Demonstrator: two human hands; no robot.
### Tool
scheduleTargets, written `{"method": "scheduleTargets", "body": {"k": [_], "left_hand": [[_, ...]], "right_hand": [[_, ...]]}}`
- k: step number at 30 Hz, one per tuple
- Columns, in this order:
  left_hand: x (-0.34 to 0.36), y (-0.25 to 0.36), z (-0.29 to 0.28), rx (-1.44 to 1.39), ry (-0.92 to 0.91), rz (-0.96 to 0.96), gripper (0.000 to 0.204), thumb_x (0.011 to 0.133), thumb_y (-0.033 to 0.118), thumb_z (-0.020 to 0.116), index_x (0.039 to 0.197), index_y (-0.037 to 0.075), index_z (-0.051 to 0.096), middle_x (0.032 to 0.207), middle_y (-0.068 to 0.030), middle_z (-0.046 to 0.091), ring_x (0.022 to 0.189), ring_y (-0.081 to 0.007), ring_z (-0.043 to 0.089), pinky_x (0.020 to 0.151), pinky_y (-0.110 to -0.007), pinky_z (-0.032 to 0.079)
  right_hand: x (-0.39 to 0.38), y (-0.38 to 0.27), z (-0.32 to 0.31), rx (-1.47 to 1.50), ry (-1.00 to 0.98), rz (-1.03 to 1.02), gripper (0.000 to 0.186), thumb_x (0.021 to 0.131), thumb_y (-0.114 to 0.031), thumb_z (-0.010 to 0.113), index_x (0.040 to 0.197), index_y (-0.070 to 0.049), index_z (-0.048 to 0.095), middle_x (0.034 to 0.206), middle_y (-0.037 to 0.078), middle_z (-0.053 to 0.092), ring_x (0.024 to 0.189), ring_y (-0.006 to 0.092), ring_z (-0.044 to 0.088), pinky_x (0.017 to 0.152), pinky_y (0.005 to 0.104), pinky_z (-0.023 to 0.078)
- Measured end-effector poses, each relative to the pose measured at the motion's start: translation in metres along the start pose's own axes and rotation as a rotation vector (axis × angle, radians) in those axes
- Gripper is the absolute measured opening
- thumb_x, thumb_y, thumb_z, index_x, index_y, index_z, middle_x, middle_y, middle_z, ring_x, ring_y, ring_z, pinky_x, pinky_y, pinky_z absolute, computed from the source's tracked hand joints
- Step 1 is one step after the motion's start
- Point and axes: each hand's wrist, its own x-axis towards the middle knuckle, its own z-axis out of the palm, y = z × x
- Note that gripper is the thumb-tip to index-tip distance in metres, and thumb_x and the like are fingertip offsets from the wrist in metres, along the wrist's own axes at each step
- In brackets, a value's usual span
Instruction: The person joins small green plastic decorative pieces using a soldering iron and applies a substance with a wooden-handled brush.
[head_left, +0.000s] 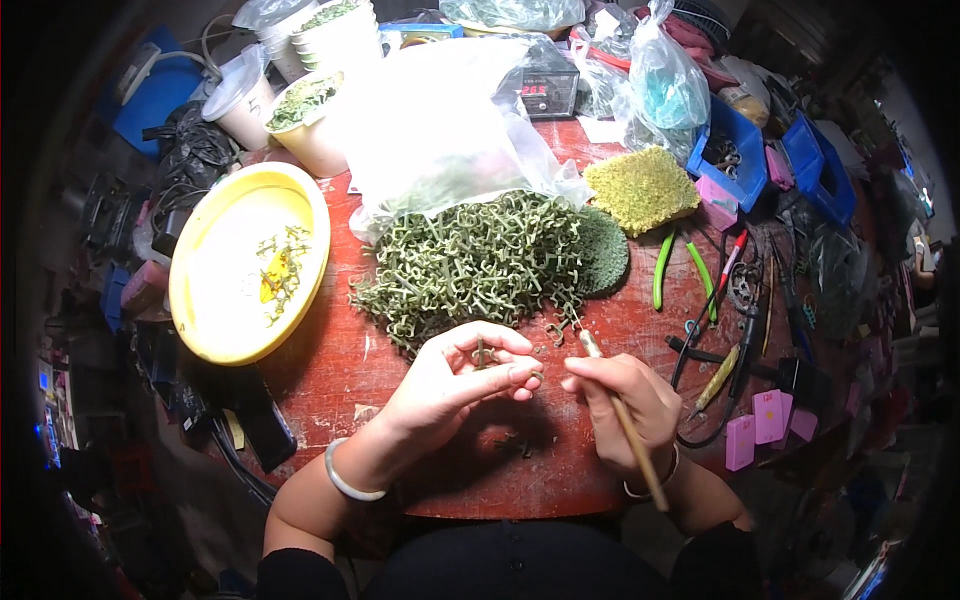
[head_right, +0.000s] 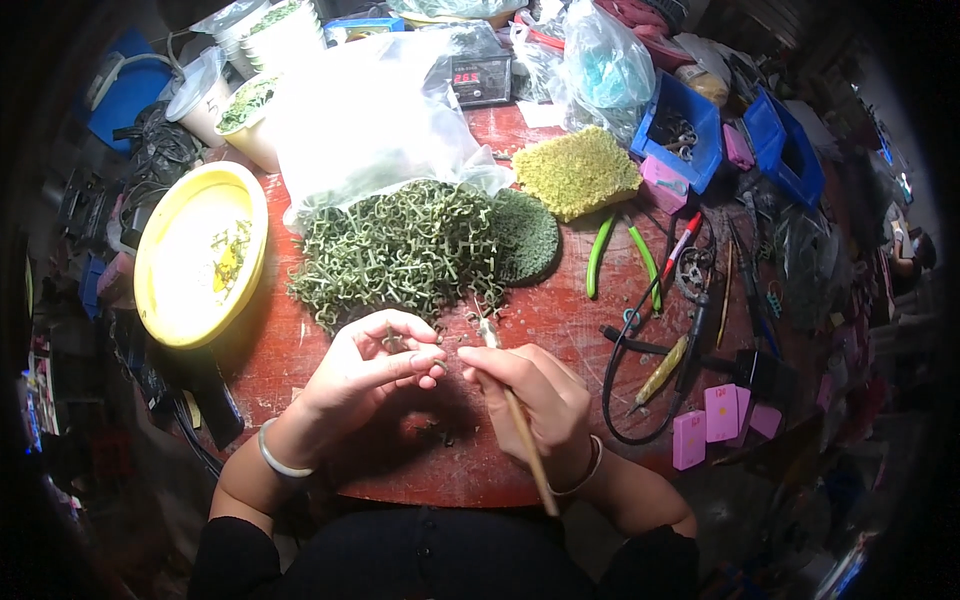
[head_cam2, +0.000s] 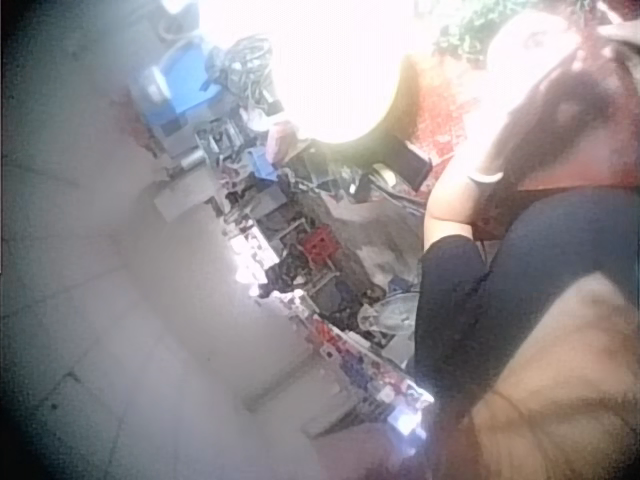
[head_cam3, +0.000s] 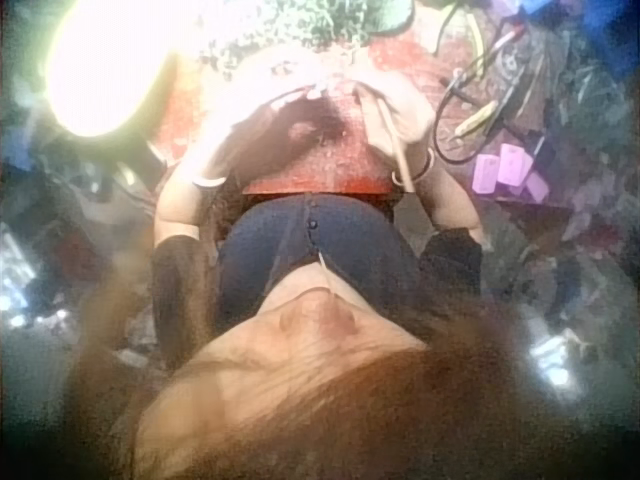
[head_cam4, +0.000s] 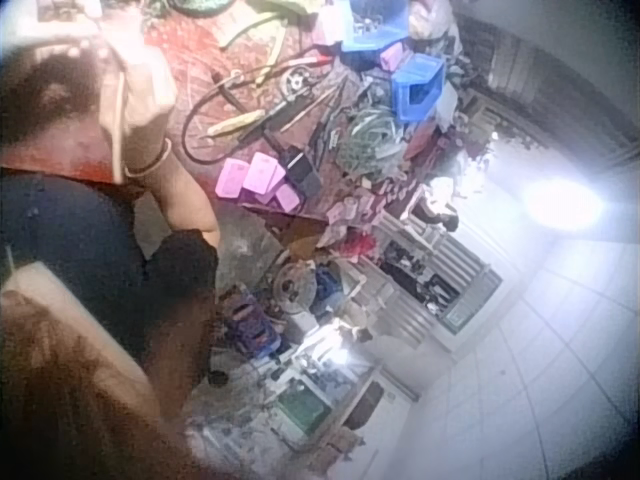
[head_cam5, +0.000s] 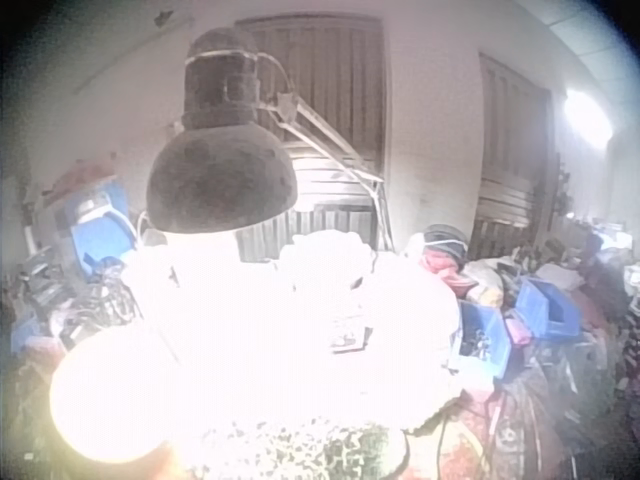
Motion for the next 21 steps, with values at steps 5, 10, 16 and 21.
{"method": "scheduleTargets", "body": {"k": [5,10,16,21], "left_hand": [[0.001,-0.002,0.003,0.138,-0.015,0.001,0.023,0.097,-0.001,0.071,0.118,-0.002,0.063,0.11,-0.0126,0.069,0.098,-0.0197,0.072,0.084,-0.032,0.061],[-0.001,-0.004,0.005,0.155,-0.026,-0.007,0.023,0.099,0.001,0.069,0.12,-0.004,0.062,0.108,-0.0131,0.071,0.098,-0.0182,0.072,0.088,-0.03,0.061],[-0.004,-0.001,0.005,0.271,-0.07,0.013,0.026,0.104,0.0,0.06,0.129,-0.003,0.055,0.114,-0.0138,0.069,0.104,-0.021,0.071,0.096,-0.034,0.058],[-0.005,0.001,0.001,0.416,-0.039,0.079,0.026,0.107,0.0,0.051,0.133,-0.004,0.052,0.117,-0.0151,0.068,0.104,-0.0218,0.071,0.092,-0.033,0.058]], "right_hand": [[0.008,0.004,0.006,-0.091,-0.047,-0.176,0.033,0.081,0.004,0.081,0.112,-0.002,0.07,0.087,0.012,0.066,0.078,0.0285,0.065,0.069,0.0375,0.054],[0.002,0.009,0.007,-0.154,-0.044,-0.247,0.031,0.08,0.007,0.079,0.108,-0.001,0.069,0.086,0.012,0.065,0.075,0.0294,0.064,0.067,0.0382,0.054],[0.002,0.01,0.006,-0.191,0.014,0.042,0.026,0.079,0.007,0.076,0.101,-0.002,0.064,0.084,0.014,0.064,0.074,0.0316,0.065,0.065,0.0392,0.053],[-0.001,0.02,0.009,-0.243,-0.268,0.004,0.021,0.082,0.002,0.07,0.102,-0.003,0.062,0.09,0.015,0.063,0.085,0.0358,0.064,0.077,0.0436,0.052]]}}
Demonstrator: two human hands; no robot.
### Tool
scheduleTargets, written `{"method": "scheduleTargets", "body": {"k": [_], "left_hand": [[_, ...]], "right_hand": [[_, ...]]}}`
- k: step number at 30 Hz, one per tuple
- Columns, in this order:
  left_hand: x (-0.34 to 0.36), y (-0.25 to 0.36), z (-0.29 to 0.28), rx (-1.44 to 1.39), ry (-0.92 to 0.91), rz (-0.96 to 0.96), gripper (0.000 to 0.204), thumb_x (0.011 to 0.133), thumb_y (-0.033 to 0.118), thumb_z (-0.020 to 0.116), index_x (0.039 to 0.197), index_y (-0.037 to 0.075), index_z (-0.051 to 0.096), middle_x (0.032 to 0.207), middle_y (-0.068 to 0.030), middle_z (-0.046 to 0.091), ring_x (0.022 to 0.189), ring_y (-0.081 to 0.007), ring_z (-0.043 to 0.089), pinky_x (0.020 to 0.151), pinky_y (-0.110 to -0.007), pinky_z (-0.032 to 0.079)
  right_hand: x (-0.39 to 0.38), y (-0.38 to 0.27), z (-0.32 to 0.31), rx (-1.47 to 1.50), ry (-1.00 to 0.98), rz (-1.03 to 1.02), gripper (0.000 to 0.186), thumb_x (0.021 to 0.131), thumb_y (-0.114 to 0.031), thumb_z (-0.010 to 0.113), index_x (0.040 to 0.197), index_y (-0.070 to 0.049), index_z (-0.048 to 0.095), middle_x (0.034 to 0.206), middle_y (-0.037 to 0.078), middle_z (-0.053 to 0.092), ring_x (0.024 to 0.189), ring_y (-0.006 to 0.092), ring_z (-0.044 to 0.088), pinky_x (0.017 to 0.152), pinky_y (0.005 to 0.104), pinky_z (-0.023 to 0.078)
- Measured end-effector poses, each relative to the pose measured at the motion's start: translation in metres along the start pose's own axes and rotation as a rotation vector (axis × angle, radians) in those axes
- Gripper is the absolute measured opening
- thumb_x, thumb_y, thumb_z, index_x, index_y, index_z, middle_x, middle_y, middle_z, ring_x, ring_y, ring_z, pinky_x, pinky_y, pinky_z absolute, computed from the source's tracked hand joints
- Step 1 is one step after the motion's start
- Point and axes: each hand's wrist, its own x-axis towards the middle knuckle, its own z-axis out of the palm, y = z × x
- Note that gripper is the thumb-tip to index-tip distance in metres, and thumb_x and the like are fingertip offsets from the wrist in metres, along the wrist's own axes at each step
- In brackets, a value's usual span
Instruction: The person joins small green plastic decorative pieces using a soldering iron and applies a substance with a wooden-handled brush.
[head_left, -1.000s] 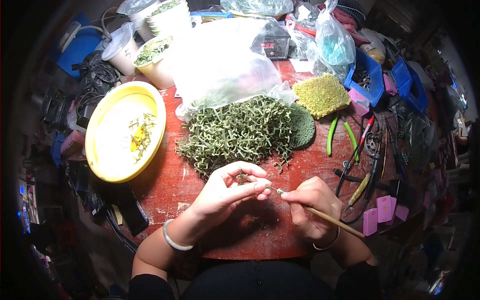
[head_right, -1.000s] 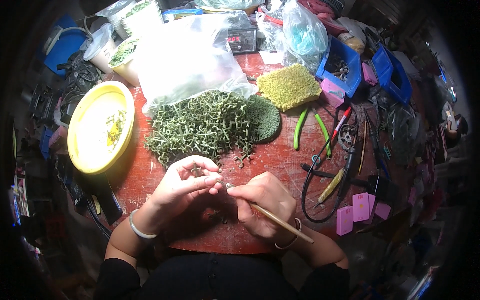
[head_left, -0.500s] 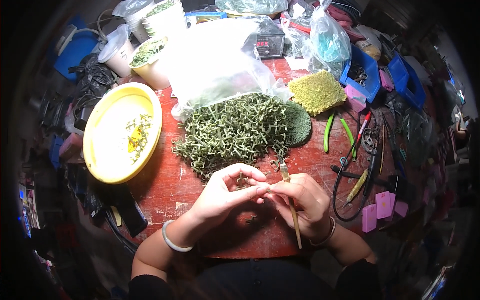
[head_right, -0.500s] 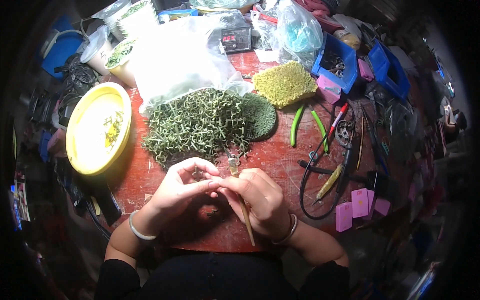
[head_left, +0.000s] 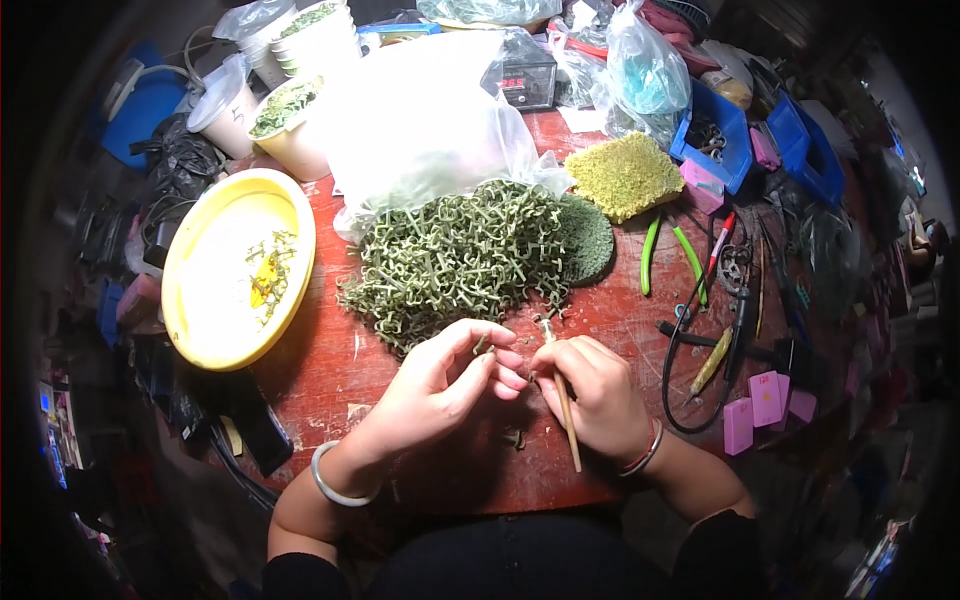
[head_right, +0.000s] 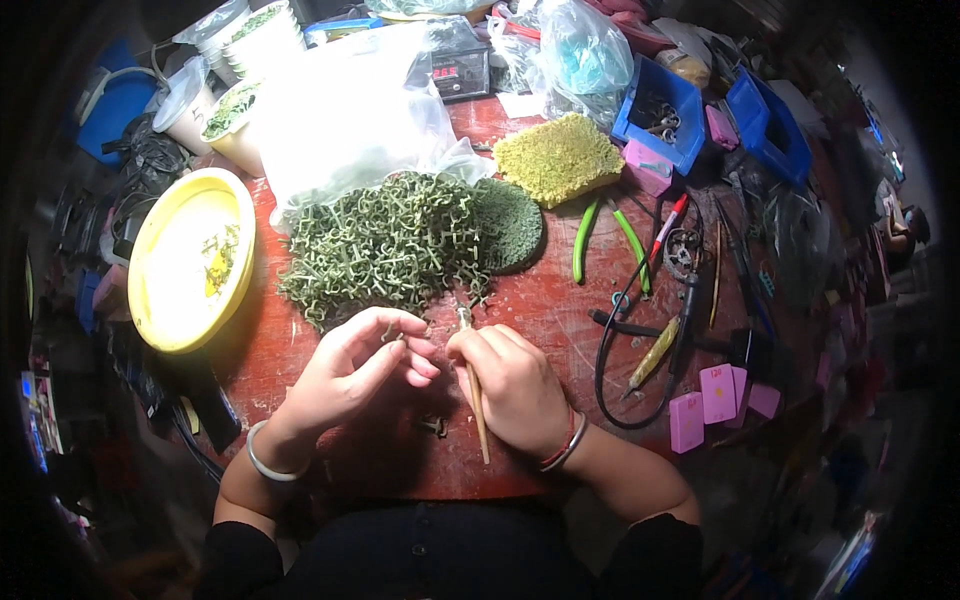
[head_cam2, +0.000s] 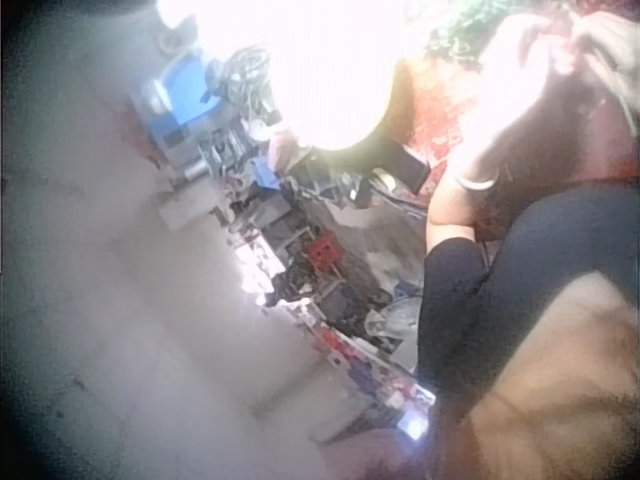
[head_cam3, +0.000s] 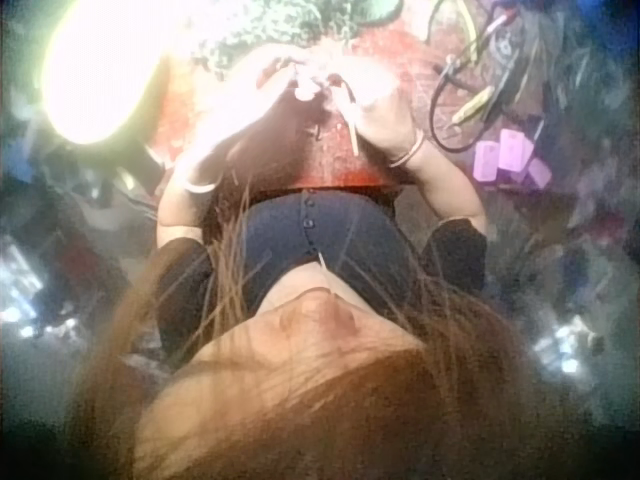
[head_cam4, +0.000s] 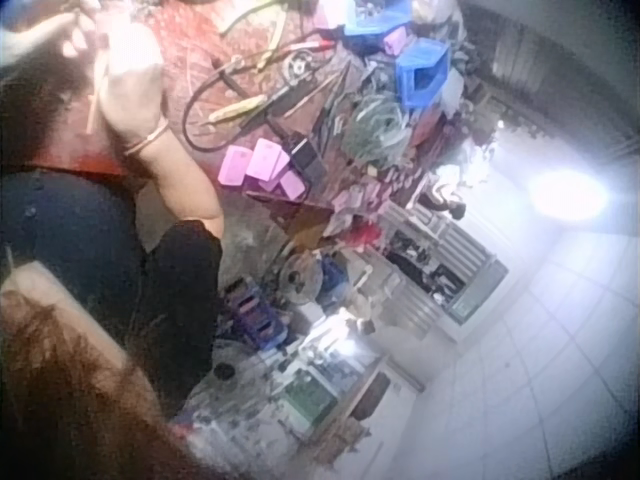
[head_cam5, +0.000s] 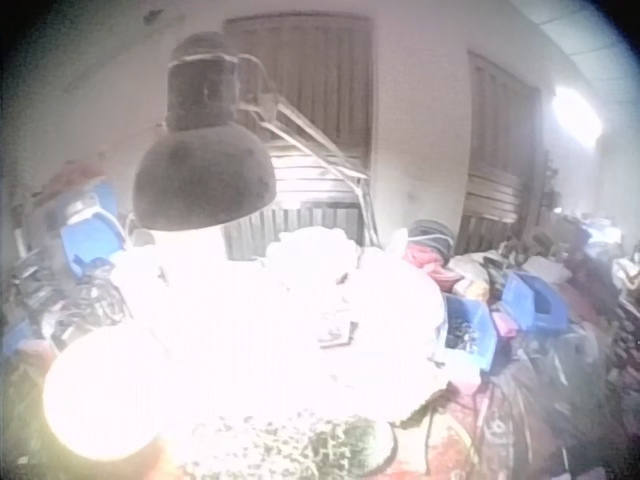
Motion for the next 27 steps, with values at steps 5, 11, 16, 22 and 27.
{"method": "scheduleTargets", "body": {"k": [5,11,16,22,27], "left_hand": [[0.0,0.0,0.0,0.648,0.099,0.236,0.018,0.102,0.0,0.058,0.119,-0.002,0.064,0.102,-0.0087,0.072,0.096,-0.0157,0.07,0.085,-0.03,0.057],[0.001,0.002,0.003,0.71,-0.007,0.286,0.02,0.096,0.001,0.067,0.116,-0.001,0.067,0.103,-0.0071,0.069,0.096,-0.0152,0.067,0.087,-0.03,0.054],[-0.002,-0.001,-0.006,0.596,-0.087,0.211,0.024,0.101,0.002,0.063,0.125,0.0,0.064,0.112,-0.0047,0.066,0.098,-0.0122,0.066,0.088,-0.028,0.054],[-0.002,0.003,0.005,0.193,-0.072,0.017,0.027,0.102,-0.005,0.057,0.128,-0.002,0.064,0.111,-0.0083,0.069,0.103,-0.0153,0.071,0.088,-0.03,0.061],[-0.001,0.001,0.004,0.244,-0.029,0.068,0.028,0.098,-0.007,0.063,0.126,-0.002,0.063,0.115,-0.0096,0.07,0.105,-0.0161,0.071,0.091,-0.03,0.06]], "right_hand": [[-0.001,-0.001,-0.001,-0.009,-0.022,-0.002,0.021,0.083,0.003,0.068,0.102,-0.002,0.063,0.091,0.015,0.063,0.087,0.0354,0.063,0.078,0.0438,0.052],[0.003,-0.001,-0.024,0.008,0.018,0.007,0.016,0.084,0.002,0.07,0.099,-0.003,0.065,0.084,0.014,0.066,0.081,0.0349,0.066,0.072,0.0428,0.053],[0.002,-0.011,-0.07,-0.238,0.39,0.105,0.013,0.087,0.0,0.076,0.096,-0.002,0.068,0.085,0.014,0.068,0.076,0.0316,0.069,0.067,0.0392,0.054],[-0.051,0.051,-0.131,-0.733,0.514,0.46,0.022,0.09,-0.015,0.079,0.1,-0.003,0.064,0.088,0.016,0.067,0.08,0.0365,0.068,0.069,0.0428,0.054],[-0.068,0.073,-0.125,-0.875,0.369,0.659,0.033,0.09,-0.032,0.078,0.098,-0.005,0.062,0.091,0.017,0.066,0.086,0.0399,0.067,0.073,0.0489,0.053]]}}
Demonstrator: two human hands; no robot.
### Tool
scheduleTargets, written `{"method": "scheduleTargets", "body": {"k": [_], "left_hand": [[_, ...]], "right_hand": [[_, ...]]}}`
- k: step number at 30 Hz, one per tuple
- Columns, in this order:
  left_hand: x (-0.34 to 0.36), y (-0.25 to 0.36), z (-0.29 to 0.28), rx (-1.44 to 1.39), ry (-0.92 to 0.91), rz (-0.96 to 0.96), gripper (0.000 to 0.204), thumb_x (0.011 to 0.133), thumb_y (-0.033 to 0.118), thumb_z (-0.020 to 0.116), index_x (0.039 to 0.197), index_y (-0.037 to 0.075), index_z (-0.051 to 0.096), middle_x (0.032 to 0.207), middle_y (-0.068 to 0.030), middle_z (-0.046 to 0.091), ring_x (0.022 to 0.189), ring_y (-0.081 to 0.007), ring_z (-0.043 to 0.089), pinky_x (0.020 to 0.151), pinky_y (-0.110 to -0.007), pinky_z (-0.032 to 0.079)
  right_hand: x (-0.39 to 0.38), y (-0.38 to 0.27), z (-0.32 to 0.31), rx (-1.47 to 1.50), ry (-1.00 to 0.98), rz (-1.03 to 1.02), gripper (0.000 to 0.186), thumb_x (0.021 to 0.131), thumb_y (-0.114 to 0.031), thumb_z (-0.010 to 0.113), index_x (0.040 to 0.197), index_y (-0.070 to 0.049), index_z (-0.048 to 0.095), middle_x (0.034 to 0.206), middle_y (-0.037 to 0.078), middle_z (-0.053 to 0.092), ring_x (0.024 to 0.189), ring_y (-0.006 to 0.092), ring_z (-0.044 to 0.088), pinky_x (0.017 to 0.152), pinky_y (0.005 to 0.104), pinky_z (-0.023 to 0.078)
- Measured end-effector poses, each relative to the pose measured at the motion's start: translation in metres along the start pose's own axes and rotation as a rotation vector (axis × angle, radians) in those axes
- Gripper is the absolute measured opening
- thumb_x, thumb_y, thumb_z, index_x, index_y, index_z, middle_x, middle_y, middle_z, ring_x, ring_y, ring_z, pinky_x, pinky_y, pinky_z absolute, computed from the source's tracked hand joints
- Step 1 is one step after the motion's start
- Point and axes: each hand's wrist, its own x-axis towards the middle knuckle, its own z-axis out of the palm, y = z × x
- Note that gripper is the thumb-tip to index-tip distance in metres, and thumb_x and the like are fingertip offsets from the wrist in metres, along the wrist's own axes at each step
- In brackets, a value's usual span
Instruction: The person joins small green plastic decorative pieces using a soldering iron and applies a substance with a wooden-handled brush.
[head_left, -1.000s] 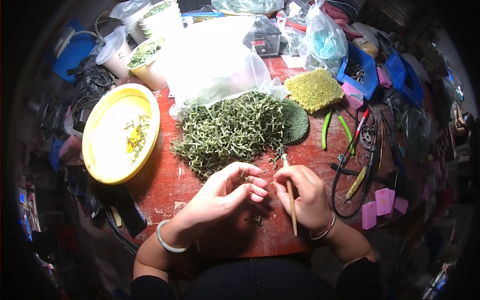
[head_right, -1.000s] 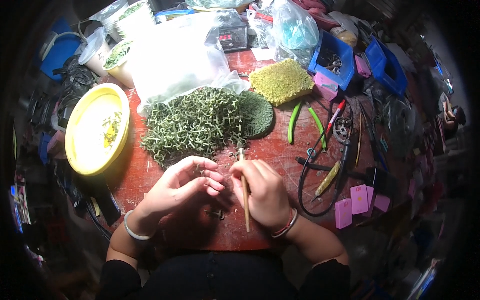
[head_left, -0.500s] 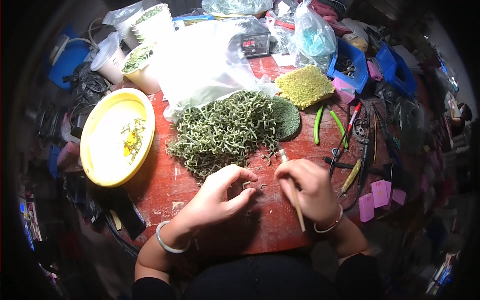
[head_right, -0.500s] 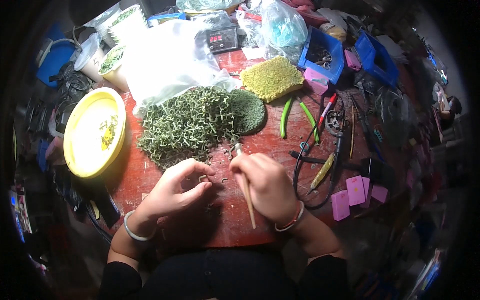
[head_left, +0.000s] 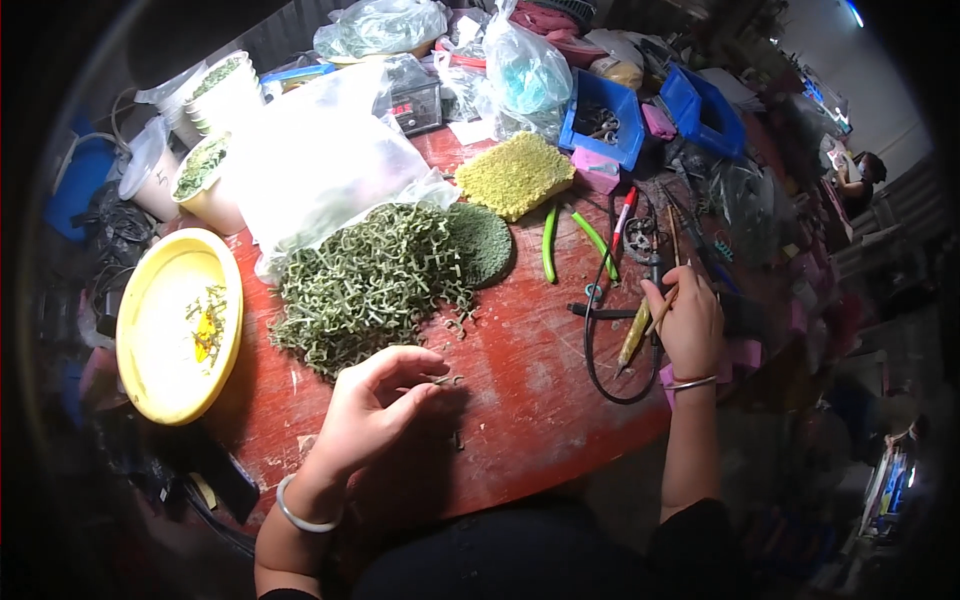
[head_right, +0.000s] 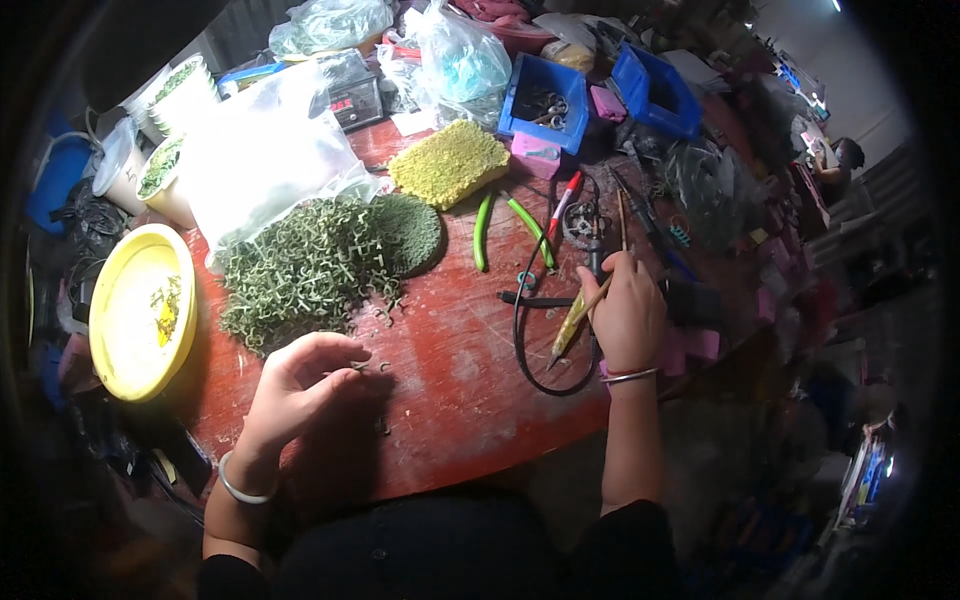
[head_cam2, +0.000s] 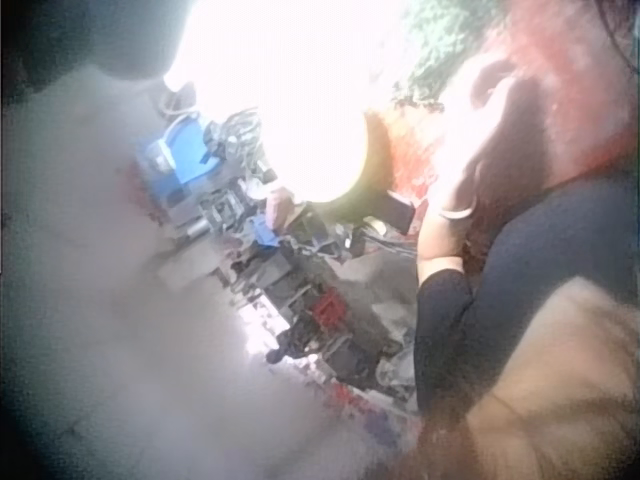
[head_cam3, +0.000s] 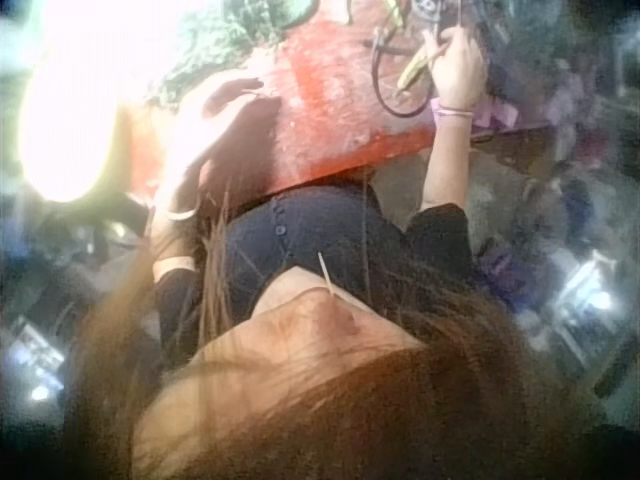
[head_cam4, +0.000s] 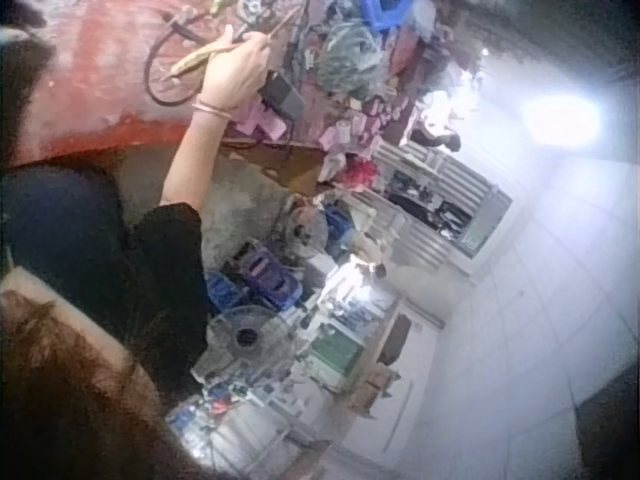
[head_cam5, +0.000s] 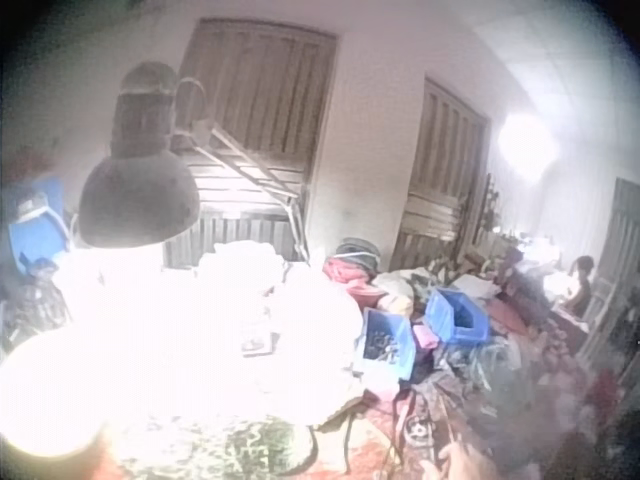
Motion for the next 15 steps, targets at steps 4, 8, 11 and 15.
{"method": "scheduleTargets", "body": {"k": [4,8,11,15], "left_hand": [[0.001,-0.002,0.004,-0.031,0.066,0.019,0.024,0.095,-0.009,0.065,0.119,-0.003,0.062,0.111,-0.0075,0.067,0.102,-0.0162,0.072,0.089,-0.029,0.061],[0.001,0.0,0.004,-0.005,0.087,-0.027,0.024,0.095,-0.007,0.068,0.116,-0.002,0.059,0.113,-0.0062,0.062,0.101,-0.0137,0.067,0.086,-0.028,0.06],[0.001,-0.002,0.003,0.149,0.117,0.053,0.024,0.093,-0.006,0.07,0.116,-0.002,0.062,0.108,-0.0056,0.067,0.097,-0.0118,0.069,0.081,-0.027,0.059],[-0.001,0.006,0.002,0.309,0.132,0.132,0.02,0.091,-0.003,0.075,0.11,-0.002,0.068,0.103,-0.0055,0.072,0.095,-0.0105,0.07,0.08,-0.026,0.059]], "right_hand": [[0.005,0.005,0.008,-0.111,0.032,0.014,0.035,0.091,-0.037,0.076,0.096,-0.006,0.063,0.092,0.018,0.067,0.087,0.0411,0.067,0.073,0.0506,0.053],[0.005,0.011,0.022,-0.137,0.068,0.033,0.034,0.093,-0.037,0.074,0.097,-0.004,0.063,0.094,0.019,0.066,0.089,0.0418,0.067,0.075,0.0514,0.053],[0.007,0.002,0.015,0.041,0.231,-0.006,0.028,0.097,-0.025,0.07,0.105,0.001,0.063,0.097,0.021,0.067,0.088,0.0409,0.067,0.077,0.0484,0.054],[-0.008,-0.029,-0.006,0.768,0.134,0.219,0.023,0.102,-0.012,0.066,0.117,0.005,0.063,0.095,0.016,0.068,0.08,0.0287,0.066,0.073,0.0347,0.052]]}}
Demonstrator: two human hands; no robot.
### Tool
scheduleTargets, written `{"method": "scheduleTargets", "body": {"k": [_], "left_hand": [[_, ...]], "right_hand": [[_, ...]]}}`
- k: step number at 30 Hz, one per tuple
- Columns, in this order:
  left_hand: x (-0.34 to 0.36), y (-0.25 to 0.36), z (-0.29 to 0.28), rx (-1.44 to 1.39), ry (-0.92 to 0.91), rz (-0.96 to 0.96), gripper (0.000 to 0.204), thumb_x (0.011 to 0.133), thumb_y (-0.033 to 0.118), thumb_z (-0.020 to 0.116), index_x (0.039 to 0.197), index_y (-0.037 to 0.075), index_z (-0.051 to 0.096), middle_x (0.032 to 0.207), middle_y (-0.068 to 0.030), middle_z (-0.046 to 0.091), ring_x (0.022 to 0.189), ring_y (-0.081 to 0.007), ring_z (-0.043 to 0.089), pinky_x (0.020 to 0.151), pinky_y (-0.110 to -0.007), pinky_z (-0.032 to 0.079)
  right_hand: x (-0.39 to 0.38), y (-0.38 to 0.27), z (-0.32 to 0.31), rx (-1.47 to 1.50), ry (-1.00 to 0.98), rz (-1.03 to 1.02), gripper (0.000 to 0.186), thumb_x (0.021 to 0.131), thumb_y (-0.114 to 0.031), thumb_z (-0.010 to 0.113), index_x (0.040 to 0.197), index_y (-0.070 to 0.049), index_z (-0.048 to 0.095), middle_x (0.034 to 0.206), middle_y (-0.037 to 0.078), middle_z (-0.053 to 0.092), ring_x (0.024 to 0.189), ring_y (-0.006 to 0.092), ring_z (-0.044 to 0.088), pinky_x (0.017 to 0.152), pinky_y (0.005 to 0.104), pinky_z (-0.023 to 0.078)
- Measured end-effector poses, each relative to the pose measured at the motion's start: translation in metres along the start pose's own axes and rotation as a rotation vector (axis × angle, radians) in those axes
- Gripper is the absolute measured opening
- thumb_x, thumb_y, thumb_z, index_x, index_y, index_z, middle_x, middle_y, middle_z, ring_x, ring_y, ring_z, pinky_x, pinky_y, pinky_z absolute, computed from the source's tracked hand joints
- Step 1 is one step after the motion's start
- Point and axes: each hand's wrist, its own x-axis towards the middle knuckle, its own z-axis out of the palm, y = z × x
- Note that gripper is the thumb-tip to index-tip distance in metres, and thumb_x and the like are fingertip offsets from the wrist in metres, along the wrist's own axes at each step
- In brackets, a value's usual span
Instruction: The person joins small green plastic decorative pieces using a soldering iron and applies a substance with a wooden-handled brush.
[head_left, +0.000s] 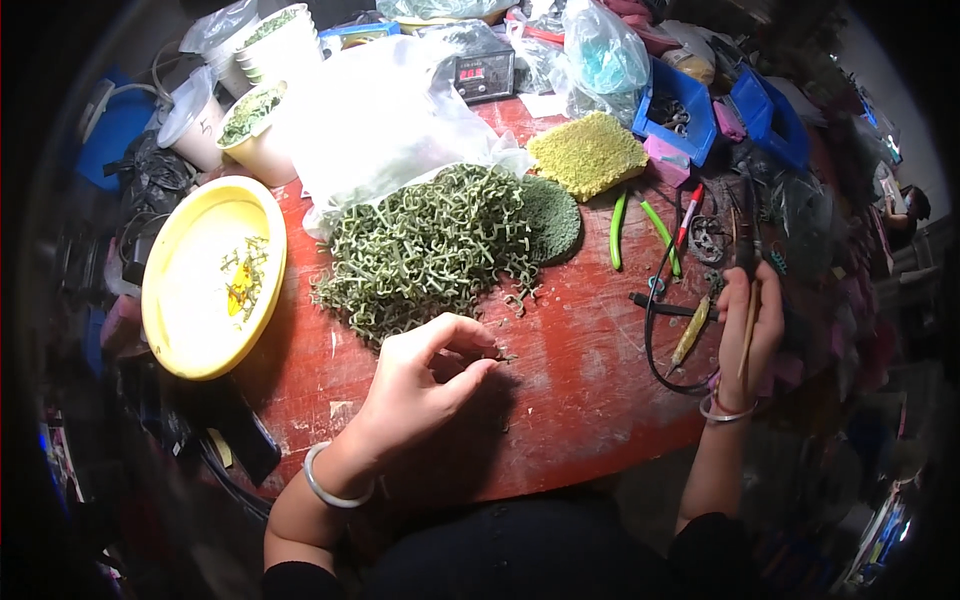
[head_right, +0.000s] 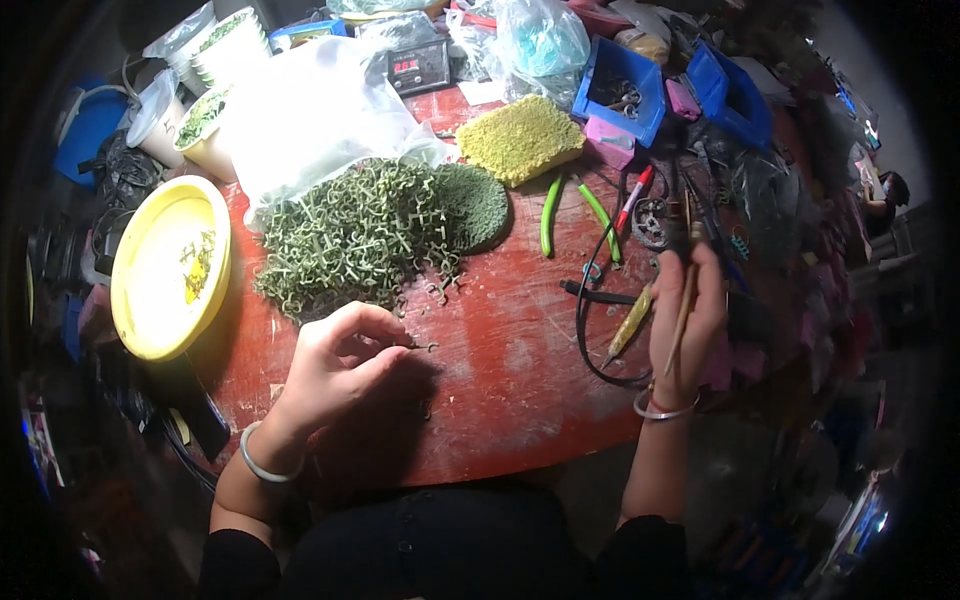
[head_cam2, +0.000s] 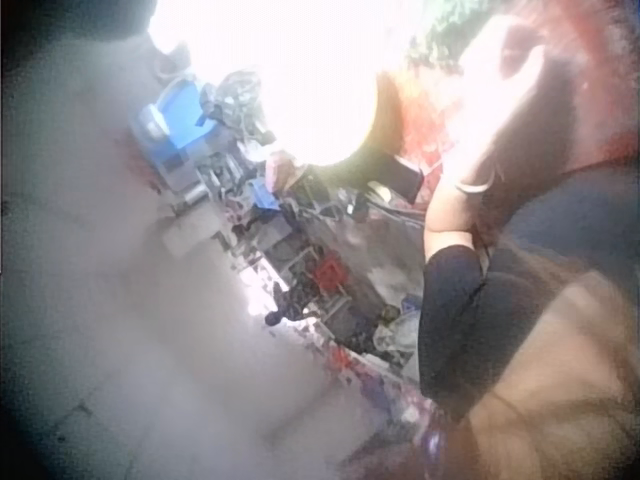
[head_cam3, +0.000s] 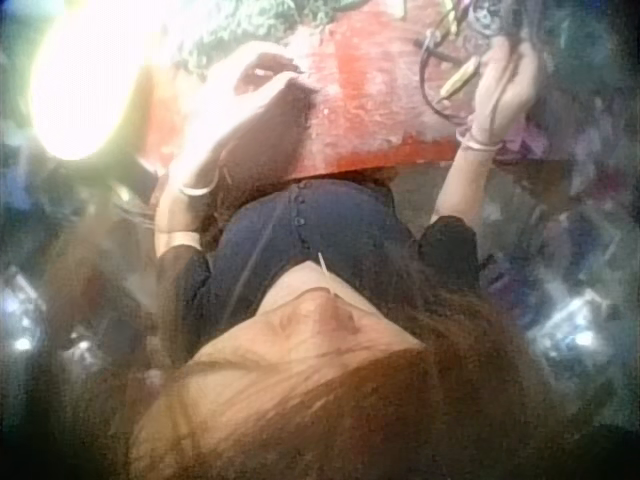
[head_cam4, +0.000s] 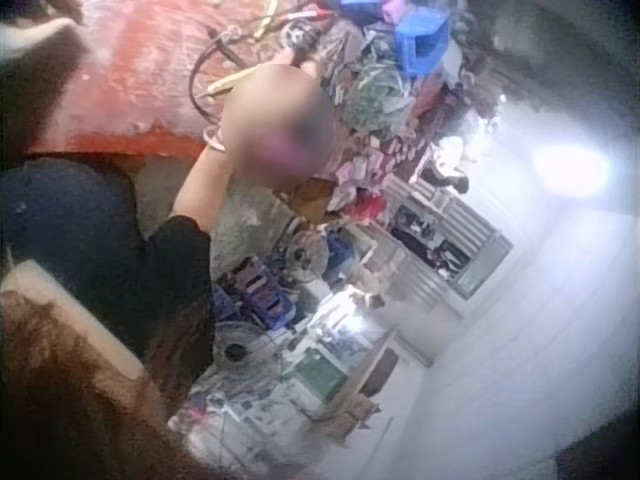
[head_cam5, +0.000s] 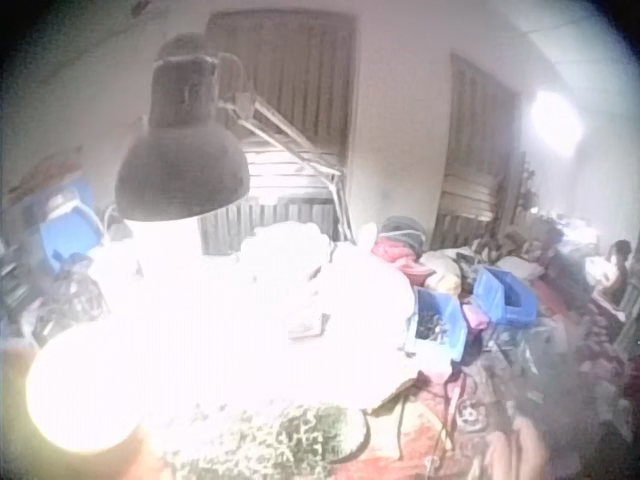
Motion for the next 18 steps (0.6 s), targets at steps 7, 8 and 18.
{"method": "scheduleTargets", "body": {"k": [7,8,18], "left_hand": [[-0.001,-0.01,0.009,-0.074,0.069,0.038,0.018,0.09,0.002,0.078,0.106,0.0,0.071,0.09,-0.0061,0.071,0.085,-0.0125,0.073,0.074,-0.026,0.061],[-0.002,-0.01,0.01,-0.073,0.068,0.038,0.018,0.09,0.002,0.078,0.106,0.0,0.071,0.09,-0.0061,0.071,0.085,-0.0125,0.073,0.074,-0.026,0.061],[-0.002,-0.002,0.004,0.072,0.04,-0.001,0.012,0.087,0.005,0.081,0.094,0.0,0.072,0.082,-0.0047,0.07,0.072,-0.008,0.066,0.062,-0.023,0.053]], "right_hand": [[-0.031,-0.018,0.027,-0.27,-0.233,-0.429,0.022,0.09,-0.004,0.077,0.11,0.0,0.068,0.092,0.016,0.066,0.081,0.0357,0.068,0.069,0.0407,0.053],[-0.031,-0.013,0.03,-0.29,-0.222,-0.45,0.022,0.09,-0.006,0.077,0.109,-0.001,0.069,0.091,0.015,0.066,0.08,0.036,0.068,0.068,0.0415,0.053],[-0.029,-0.013,0.041,-0.284,-0.176,-0.477,0.024,0.088,-0.005,0.078,0.109,-0.003,0.068,0.092,0.015,0.064,0.08,0.0362,0.068,0.066,0.0419,0.053]]}}
